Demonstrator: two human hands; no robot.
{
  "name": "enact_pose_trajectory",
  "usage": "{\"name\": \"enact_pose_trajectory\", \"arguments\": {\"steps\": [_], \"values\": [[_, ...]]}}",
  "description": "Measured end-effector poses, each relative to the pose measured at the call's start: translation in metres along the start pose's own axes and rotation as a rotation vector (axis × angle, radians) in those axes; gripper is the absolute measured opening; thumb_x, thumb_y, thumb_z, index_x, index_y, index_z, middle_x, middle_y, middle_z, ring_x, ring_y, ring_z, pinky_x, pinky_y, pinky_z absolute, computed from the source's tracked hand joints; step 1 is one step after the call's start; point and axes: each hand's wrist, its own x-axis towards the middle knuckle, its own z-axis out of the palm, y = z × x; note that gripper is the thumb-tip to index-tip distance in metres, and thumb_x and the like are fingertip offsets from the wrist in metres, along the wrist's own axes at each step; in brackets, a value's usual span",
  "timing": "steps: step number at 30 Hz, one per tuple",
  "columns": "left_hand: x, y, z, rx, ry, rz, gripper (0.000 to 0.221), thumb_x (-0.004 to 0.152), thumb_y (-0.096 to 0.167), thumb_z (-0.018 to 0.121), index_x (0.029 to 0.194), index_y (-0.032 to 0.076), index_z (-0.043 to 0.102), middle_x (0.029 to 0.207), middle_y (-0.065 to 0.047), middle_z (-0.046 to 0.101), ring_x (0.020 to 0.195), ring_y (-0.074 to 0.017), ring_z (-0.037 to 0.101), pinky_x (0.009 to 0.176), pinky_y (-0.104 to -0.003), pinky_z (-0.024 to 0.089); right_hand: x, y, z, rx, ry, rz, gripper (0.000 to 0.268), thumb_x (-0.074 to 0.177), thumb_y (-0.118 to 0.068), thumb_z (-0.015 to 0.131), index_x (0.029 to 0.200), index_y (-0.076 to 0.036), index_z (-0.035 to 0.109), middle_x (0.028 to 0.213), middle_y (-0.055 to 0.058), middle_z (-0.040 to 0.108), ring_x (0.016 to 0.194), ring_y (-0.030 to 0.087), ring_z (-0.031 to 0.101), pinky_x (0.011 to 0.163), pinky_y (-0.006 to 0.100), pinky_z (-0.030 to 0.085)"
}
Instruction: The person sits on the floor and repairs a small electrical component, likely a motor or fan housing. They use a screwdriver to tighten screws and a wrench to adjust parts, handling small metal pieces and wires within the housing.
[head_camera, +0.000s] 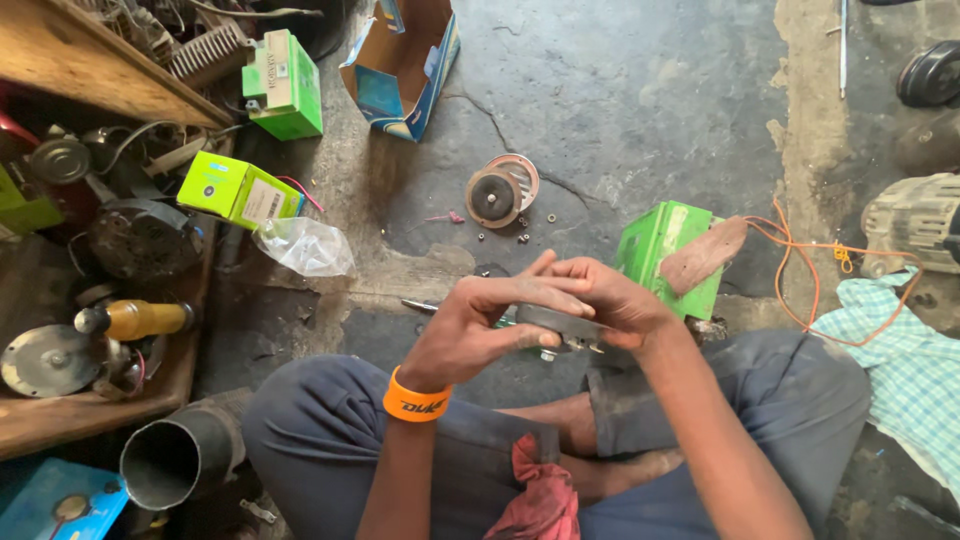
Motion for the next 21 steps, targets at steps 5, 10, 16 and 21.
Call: {"name": "enact_pose_trajectory", "arguments": {"steps": [5, 10, 16, 21], "values": [[-0.008, -0.009, -0.005, -0.227, 0.111, -0.102, 0.026, 0.093, -0.002, 0.073, 0.119, -0.006, 0.073, 0.114, -0.007, 0.075, 0.109, -0.0115, 0.066, 0.109, -0.032, 0.050, 0.004, 0.018, 0.000, 0.150, -0.001, -0.065, 0.040, 0.087, -0.022, 0.070, 0.122, -0.001, 0.066, 0.107, 0.009, 0.073, 0.090, 0.016, 0.073, 0.075, 0.031, 0.061], [-0.012, -0.021, -0.018, -0.263, 0.297, -0.135, 0.027, 0.094, 0.002, 0.072, 0.120, -0.006, 0.071, 0.101, -0.006, 0.075, 0.088, -0.0104, 0.070, 0.082, -0.028, 0.060, 0.023, 0.036, 0.007, -0.291, 0.245, -0.079, 0.034, 0.097, -0.034, 0.063, 0.119, -0.009, 0.069, 0.100, 0.015, 0.073, 0.077, 0.026, 0.072, 0.059, 0.038, 0.060], [-0.015, -0.039, -0.030, -0.279, 0.503, -0.073, 0.022, 0.096, 0.006, 0.072, 0.113, -0.007, 0.073, 0.101, -0.006, 0.076, 0.088, -0.0085, 0.069, 0.080, -0.026, 0.058, 0.025, 0.085, 0.035, -1.836, 0.318, -0.408, 0.041, 0.078, -0.035, 0.079, 0.104, -0.007, 0.066, 0.102, 0.018, 0.066, 0.095, 0.044, 0.064, 0.081, 0.051, 0.053], [-0.021, -0.047, -0.033, -0.351, 0.589, -0.040, 0.021, 0.095, 0.006, 0.072, 0.111, -0.008, 0.074, 0.098, -0.007, 0.076, 0.085, -0.0088, 0.069, 0.077, -0.026, 0.059, 0.012, 0.096, 0.052, -1.769, 0.364, -0.310, 0.028, 0.084, -0.020, 0.071, 0.108, -0.005, 0.066, 0.106, 0.020, 0.065, 0.098, 0.043, 0.063, 0.083, 0.050, 0.051]]}}
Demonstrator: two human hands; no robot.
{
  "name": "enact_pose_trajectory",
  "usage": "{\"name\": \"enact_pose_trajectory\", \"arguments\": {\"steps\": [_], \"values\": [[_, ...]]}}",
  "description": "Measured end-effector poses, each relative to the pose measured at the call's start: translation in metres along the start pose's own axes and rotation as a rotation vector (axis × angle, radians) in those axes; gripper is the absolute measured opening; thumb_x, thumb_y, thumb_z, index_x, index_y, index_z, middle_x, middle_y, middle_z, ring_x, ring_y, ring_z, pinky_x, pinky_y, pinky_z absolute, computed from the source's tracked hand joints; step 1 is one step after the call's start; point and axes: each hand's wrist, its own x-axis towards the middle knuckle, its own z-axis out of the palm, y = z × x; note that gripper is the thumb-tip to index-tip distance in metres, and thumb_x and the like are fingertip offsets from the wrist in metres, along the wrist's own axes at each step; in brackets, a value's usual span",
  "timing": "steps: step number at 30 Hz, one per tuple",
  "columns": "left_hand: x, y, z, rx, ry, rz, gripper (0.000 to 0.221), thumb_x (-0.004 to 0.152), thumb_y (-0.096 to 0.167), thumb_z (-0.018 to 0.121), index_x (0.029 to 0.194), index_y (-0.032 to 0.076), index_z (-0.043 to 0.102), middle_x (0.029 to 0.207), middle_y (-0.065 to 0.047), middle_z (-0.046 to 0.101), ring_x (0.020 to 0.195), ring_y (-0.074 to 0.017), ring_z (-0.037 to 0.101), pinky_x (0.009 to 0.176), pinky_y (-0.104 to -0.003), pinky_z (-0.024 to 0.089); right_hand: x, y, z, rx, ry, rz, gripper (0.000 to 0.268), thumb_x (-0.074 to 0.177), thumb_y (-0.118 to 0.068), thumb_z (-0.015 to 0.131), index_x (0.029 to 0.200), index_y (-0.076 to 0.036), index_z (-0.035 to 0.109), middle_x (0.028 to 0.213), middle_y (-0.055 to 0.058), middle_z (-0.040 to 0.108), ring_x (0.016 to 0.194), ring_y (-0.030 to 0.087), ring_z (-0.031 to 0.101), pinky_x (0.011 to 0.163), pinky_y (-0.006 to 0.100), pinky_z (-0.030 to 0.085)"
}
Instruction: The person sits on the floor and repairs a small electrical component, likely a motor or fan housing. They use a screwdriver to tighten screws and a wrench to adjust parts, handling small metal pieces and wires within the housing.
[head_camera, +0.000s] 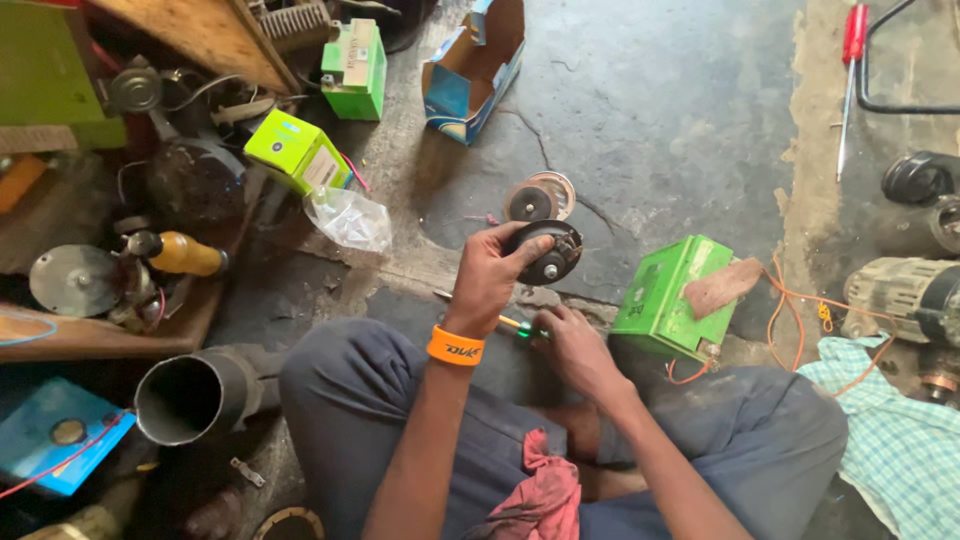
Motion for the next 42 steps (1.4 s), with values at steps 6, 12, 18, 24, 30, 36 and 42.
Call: {"name": "enact_pose_trajectory", "arguments": {"steps": [6, 12, 18, 24, 30, 36, 42], "values": [[0.002, 0.001, -0.004, 0.031, 0.020, -0.003, 0.022, 0.093, 0.007, 0.072, 0.110, -0.006, 0.074, 0.097, -0.007, 0.077, 0.083, -0.0084, 0.070, 0.075, -0.025, 0.058, -0.079, -0.020, -0.062, 0.309, -0.093, 0.345, 0.022, 0.098, -0.020, 0.060, 0.109, -0.004, 0.068, 0.085, 0.012, 0.072, 0.080, 0.024, 0.069, 0.075, 0.036, 0.055], [0.000, -0.009, 0.005, 0.171, -0.029, 0.034, 0.021, 0.092, 0.010, 0.073, 0.106, -0.005, 0.076, 0.094, -0.005, 0.078, 0.082, -0.0074, 0.071, 0.075, -0.025, 0.059, -0.154, -0.024, -0.113, 0.555, 0.158, 0.537, 0.039, 0.093, -0.014, 0.064, 0.131, -0.005, 0.068, 0.080, 0.003, 0.066, 0.075, 0.008, 0.059, 0.070, 0.024, 0.049], [-0.007, -0.008, 0.017, 0.419, 0.019, 0.004, 0.022, 0.089, 0.016, 0.076, 0.101, -0.002, 0.078, 0.085, -0.005, 0.079, 0.075, -0.0065, 0.070, 0.068, -0.024, 0.057, -0.158, -0.030, -0.125, 0.365, 0.310, 0.546, 0.038, 0.098, -0.015, 0.063, 0.133, -0.002, 0.069, 0.076, 0.001, 0.069, 0.071, 0.008, 0.058, 0.066, 0.024, 0.049], [-0.010, -0.009, 0.026, 0.327, 0.005, -0.040, 0.023, 0.088, 0.015, 0.076, 0.103, -0.001, 0.078, 0.086, -0.004, 0.078, 0.076, -0.0060, 0.070, 0.069, -0.024, 0.057, -0.144, -0.041, -0.122, 0.435, 0.350, 0.503, 0.034, 0.098, -0.015, 0.062, 0.128, 0.001, 0.069, 0.074, 0.001, 0.063, 0.073, 0.006, 0.056, 0.069, 0.022, 0.049], [-0.009, -0.012, 0.025, 0.283, -0.008, -0.075, 0.022, 0.089, 0.016, 0.076, 0.101, -0.003, 0.078, 0.085, -0.005, 0.078, 0.074, -0.0071, 0.070, 0.067, -0.025, 0.058, -0.146, -0.035, -0.115, 0.619, 0.329, 0.628, 0.038, 0.098, -0.015, 0.061, 0.132, 0.000, 0.068, 0.074, 0.001, 0.060, 0.062, 0.006, 0.046, 0.053, 0.023, 0.039], [-0.010, -0.008, 0.026, 0.378, 0.037, -0.068, 0.024, 0.086, 0.018, 0.077, 0.101, -0.001, 0.079, 0.084, -0.007, 0.078, 0.073, -0.0092, 0.071, 0.067, -0.027, 0.058, -0.141, -0.037, -0.115, 0.658, 0.296, 0.666, 0.038, 0.099, -0.017, 0.059, 0.132, -0.001, 0.068, 0.072, 0.001, 0.060, 0.058, 0.006, 0.043, 0.050, 0.023, 0.036], [-0.013, -0.011, 0.035, 0.780, 0.145, 0.082, 0.022, 0.084, 0.024, 0.077, 0.099, 0.007, 0.079, 0.083, -0.014, 0.077, 0.075, -0.0251, 0.077, 0.068, -0.036, 0.057, -0.128, -0.059, -0.131, 0.394, 0.248, 0.684, 0.030, 0.097, -0.019, 0.061, 0.123, -0.006, 0.068, 0.071, 0.005, 0.067, 0.057, 0.010, 0.050, 0.052, 0.028, 0.041]]}}
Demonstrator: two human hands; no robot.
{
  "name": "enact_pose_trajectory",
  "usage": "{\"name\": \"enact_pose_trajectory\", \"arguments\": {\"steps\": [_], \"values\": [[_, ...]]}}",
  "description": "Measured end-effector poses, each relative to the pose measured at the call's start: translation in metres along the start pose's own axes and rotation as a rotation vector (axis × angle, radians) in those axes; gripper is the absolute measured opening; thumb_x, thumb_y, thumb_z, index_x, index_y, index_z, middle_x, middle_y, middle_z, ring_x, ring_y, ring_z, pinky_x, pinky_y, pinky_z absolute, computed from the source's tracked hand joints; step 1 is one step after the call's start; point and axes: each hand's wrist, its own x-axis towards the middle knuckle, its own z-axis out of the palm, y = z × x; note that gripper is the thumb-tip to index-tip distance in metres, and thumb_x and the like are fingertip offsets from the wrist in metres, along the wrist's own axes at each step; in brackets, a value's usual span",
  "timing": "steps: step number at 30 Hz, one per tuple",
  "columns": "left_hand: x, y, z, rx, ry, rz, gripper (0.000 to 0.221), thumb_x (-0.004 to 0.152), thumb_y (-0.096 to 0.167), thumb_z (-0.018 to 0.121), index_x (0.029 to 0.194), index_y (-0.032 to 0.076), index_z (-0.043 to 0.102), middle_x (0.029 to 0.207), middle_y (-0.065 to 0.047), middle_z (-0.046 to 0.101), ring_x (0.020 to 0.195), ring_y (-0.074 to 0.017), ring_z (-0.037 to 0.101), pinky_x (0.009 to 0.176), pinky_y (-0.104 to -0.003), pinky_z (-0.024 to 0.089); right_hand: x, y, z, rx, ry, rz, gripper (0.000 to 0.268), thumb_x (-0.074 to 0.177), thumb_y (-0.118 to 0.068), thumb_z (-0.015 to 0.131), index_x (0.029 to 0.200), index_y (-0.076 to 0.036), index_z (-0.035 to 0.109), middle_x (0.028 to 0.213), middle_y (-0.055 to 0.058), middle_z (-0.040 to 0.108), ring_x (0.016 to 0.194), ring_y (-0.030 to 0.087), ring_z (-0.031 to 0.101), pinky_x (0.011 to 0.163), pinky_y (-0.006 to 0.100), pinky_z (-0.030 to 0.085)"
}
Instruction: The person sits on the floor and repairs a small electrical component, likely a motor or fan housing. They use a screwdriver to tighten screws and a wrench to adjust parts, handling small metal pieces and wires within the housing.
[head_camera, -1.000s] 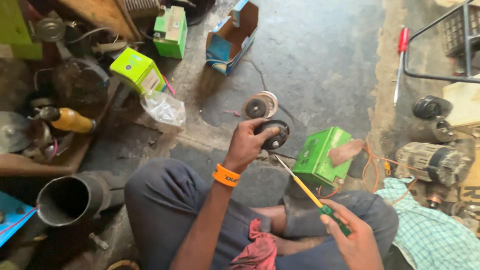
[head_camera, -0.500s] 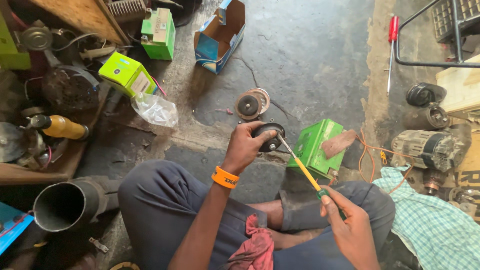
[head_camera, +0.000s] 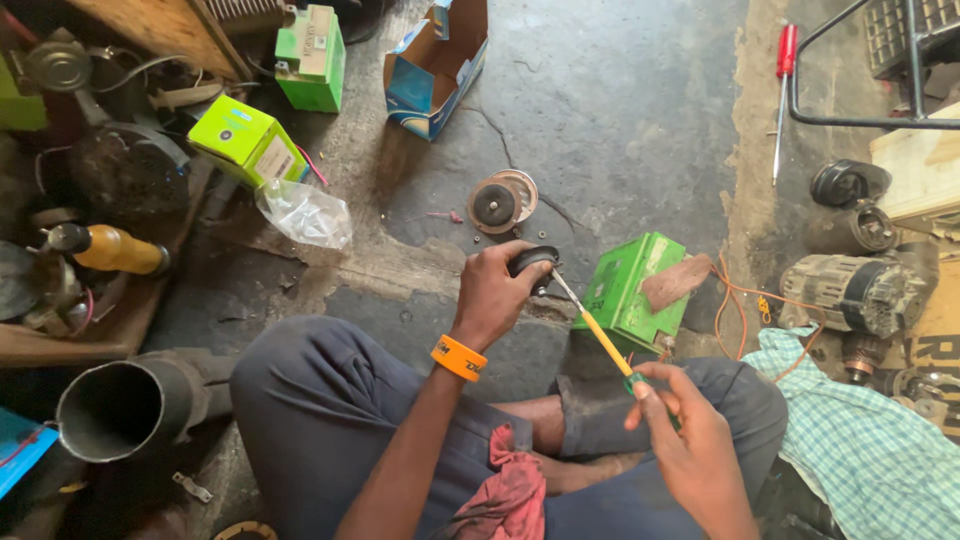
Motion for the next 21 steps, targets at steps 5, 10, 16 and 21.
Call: {"name": "enact_pose_trajectory", "arguments": {"steps": [5, 10, 16, 21], "values": [[-0.002, -0.003, 0.005, 0.024, 0.051, 0.081, 0.022, 0.086, 0.023, 0.076, 0.101, 0.007, 0.077, 0.087, -0.015, 0.076, 0.080, -0.0290, 0.076, 0.069, -0.038, 0.057, -0.001, -0.024, 0.006, -0.349, 0.224, -0.408, 0.031, 0.086, -0.022, 0.075, 0.110, -0.003, 0.072, 0.085, 0.014, 0.070, 0.072, 0.027, 0.069, 0.065, 0.037, 0.054], [0.001, -0.006, 0.009, 0.046, 0.052, 0.095, 0.022, 0.088, 0.022, 0.075, 0.104, 0.007, 0.077, 0.087, -0.015, 0.076, 0.080, -0.0302, 0.076, 0.068, -0.039, 0.057, 0.004, -0.014, 0.012, -0.321, 0.233, -0.467, 0.030, 0.091, -0.019, 0.072, 0.114, 0.000, 0.073, 0.092, 0.016, 0.071, 0.069, 0.027, 0.069, 0.059, 0.035, 0.053], [0.003, -0.001, 0.006, 0.030, 0.024, 0.139, 0.022, 0.088, 0.019, 0.075, 0.106, 0.007, 0.076, 0.087, -0.014, 0.076, 0.078, -0.0277, 0.077, 0.067, -0.037, 0.057, 0.024, 0.034, 0.012, 0.542, -0.159, 0.225, 0.028, 0.095, -0.017, 0.066, 0.112, 0.004, 0.074, 0.073, 0.001, 0.059, 0.046, 0.004, 0.044, 0.038, 0.021, 0.028], [0.004, 0.005, 0.006, 0.000, -0.025, 0.216, 0.023, 0.087, 0.016, 0.075, 0.107, 0.005, 0.076, 0.090, -0.014, 0.077, 0.079, -0.0252, 0.078, 0.069, -0.035, 0.058, 0.031, 0.063, 0.002, 1.238, -0.520, 0.549, 0.035, 0.100, -0.025, 0.056, 0.121, 0.003, 0.060, 0.076, -0.001, 0.052, 0.042, 0.001, 0.038, 0.030, 0.018, 0.022]]}}
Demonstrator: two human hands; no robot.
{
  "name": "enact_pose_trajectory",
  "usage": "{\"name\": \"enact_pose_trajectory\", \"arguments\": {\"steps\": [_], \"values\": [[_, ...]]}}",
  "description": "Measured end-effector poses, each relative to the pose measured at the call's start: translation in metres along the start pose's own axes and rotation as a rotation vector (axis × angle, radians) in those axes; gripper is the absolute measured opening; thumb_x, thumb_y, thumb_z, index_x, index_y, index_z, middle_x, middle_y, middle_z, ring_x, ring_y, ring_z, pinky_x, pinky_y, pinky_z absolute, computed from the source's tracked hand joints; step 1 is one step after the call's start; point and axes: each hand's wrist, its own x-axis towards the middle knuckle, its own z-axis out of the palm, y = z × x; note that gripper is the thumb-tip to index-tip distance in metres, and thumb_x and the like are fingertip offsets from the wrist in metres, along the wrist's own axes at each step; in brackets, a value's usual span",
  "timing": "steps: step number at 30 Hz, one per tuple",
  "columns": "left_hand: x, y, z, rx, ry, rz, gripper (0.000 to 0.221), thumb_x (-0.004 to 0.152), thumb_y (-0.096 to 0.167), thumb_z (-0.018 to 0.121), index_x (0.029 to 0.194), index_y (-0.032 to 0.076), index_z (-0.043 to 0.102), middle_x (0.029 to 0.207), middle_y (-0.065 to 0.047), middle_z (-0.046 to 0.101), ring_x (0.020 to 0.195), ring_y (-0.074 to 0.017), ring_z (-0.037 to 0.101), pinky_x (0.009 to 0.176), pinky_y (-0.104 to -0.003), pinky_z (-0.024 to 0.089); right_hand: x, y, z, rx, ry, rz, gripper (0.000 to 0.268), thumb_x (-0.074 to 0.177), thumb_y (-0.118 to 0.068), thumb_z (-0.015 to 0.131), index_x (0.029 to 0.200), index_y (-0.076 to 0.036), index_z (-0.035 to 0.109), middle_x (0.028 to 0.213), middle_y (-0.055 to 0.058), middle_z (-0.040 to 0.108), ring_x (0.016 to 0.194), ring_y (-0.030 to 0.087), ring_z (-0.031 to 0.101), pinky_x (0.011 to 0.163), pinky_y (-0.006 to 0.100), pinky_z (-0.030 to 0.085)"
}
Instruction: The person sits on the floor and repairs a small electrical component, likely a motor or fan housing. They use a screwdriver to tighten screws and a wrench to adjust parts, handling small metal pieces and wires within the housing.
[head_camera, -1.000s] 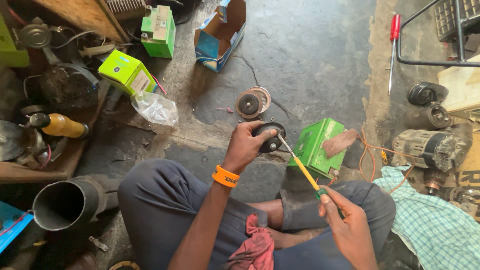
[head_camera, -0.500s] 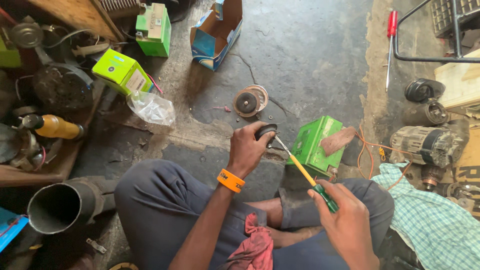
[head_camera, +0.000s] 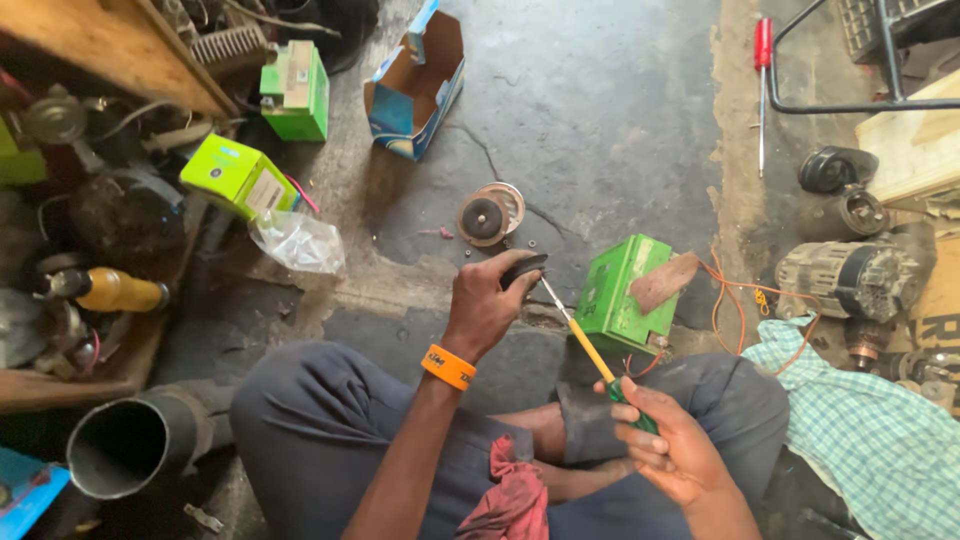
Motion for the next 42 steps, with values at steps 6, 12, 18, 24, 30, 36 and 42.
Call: {"name": "enact_pose_trajectory", "arguments": {"steps": [6, 12, 18, 24, 30, 36, 42], "values": [[-0.007, 0.003, 0.010, 0.136, -0.052, 0.038, 0.023, 0.088, 0.017, 0.074, 0.108, 0.004, 0.076, 0.092, -0.017, 0.076, 0.085, -0.0324, 0.075, 0.072, -0.039, 0.058, -0.014, 0.000, 0.009, -0.382, 0.131, -0.189, 0.032, 0.093, -0.013, 0.067, 0.119, 0.002, 0.056, 0.080, 0.005, 0.060, 0.040, 0.006, 0.042, 0.029, 0.022, 0.025], [-0.008, 0.009, 0.014, 0.124, -0.059, -0.033, 0.024, 0.087, 0.020, 0.075, 0.106, 0.006, 0.076, 0.089, -0.016, 0.076, 0.081, -0.0304, 0.076, 0.069, -0.039, 0.058, -0.023, 0.021, 0.038, -1.441, 0.655, -0.899, 0.029, 0.089, -0.017, 0.071, 0.114, -0.001, 0.073, 0.088, 0.014, 0.077, 0.078, 0.021, 0.074, 0.064, 0.035, 0.057], [0.001, 0.012, 0.001, 0.097, -0.074, -0.017, 0.023, 0.087, 0.016, 0.076, 0.107, 0.003, 0.076, 0.084, -0.016, 0.076, 0.072, -0.0238, 0.077, 0.065, -0.034, 0.056, -0.003, 0.046, 0.037, -1.099, 0.480, -0.815, 0.033, 0.096, -0.017, 0.068, 0.124, 0.000, 0.072, 0.080, 0.013, 0.065, 0.069, 0.014, 0.058, 0.056, 0.029, 0.047], [0.008, 0.014, -0.007, 0.010, -0.110, 0.059, 0.024, 0.088, 0.012, 0.075, 0.109, 0.002, 0.074, 0.089, -0.014, 0.078, 0.072, -0.0198, 0.077, 0.065, -0.031, 0.057, 0.004, 0.030, -0.004, 0.187, -0.127, 0.010, 0.034, 0.104, -0.027, 0.055, 0.120, 0.002, 0.061, 0.073, 0.001, 0.052, 0.045, 0.003, 0.038, 0.032, 0.017, 0.025], [0.001, 0.023, 0.007, 0.041, -0.075, 0.164, 0.022, 0.090, 0.011, 0.075, 0.109, 0.001, 0.074, 0.097, -0.017, 0.076, 0.086, -0.0289, 0.077, 0.070, -0.035, 0.058, -0.003, 0.021, -0.009, 0.029, -0.110, -0.052, 0.033, 0.102, -0.026, 0.058, 0.117, 0.003, 0.054, 0.082, 0.007, 0.062, 0.042, 0.004, 0.040, 0.028, 0.017, 0.026], [-0.003, 0.024, 0.014, 0.088, -0.048, 0.125, 0.020, 0.091, 0.013, 0.073, 0.108, 0.002, 0.074, 0.095, -0.017, 0.076, 0.086, -0.0313, 0.076, 0.072, -0.037, 0.058, -0.023, 0.031, 0.021, -1.180, 0.564, -0.755, 0.030, 0.096, -0.021, 0.066, 0.112, 0.003, 0.061, 0.080, 0.008, 0.066, 0.043, 0.006, 0.047, 0.032, 0.019, 0.035], [0.006, 0.025, 0.000, 0.054, -0.075, 0.080, 0.023, 0.089, 0.012, 0.074, 0.110, 0.002, 0.074, 0.094, -0.016, 0.077, 0.081, -0.0253, 0.078, 0.068, -0.034, 0.058, -0.001, 0.052, 0.023, -0.910, 0.461, -0.724, 0.031, 0.096, -0.023, 0.065, 0.112, 0.003, 0.062, 0.078, 0.007, 0.066, 0.043, 0.007, 0.048, 0.033, 0.020, 0.036]]}}
